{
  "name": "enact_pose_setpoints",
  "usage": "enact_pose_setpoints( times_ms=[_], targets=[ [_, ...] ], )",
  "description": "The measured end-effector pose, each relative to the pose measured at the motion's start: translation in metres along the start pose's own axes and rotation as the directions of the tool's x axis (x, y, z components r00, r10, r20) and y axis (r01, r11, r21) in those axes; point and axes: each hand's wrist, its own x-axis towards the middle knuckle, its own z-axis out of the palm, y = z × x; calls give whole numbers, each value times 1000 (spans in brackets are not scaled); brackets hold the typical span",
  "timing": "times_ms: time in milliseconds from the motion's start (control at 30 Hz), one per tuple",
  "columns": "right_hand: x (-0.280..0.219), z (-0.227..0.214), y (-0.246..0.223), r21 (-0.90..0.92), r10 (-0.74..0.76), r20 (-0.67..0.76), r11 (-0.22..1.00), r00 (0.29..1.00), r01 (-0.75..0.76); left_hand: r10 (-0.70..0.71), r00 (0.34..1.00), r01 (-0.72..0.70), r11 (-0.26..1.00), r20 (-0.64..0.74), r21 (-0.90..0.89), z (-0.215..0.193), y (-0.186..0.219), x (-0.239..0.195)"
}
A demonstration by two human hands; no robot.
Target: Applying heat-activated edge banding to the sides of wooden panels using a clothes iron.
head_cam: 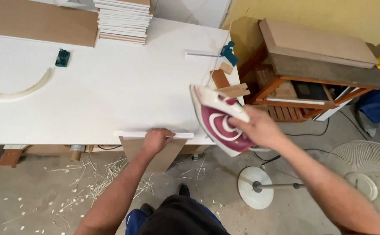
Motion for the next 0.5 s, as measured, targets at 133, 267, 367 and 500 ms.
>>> enact_pose_setpoints(
  times_ms=[133,267,367,500],
  targets=[
    [24,67,19,-234,67,269,972,961,-2,4,1000,-4,1000,-26,1,3,-2,1],
    [50,105,44,-313,88,358,949,930,31,-7,1000,7,1000,3,-15,0,-4,0],
    [50,103,31,-334,116,419,942,901,34,-32,998,33,999,61,-9,3,-3,1],
    [57,110,28,-317,120,463,948,878,38,-59,996,56,998,74,37,11,-8,5]
  ],
)
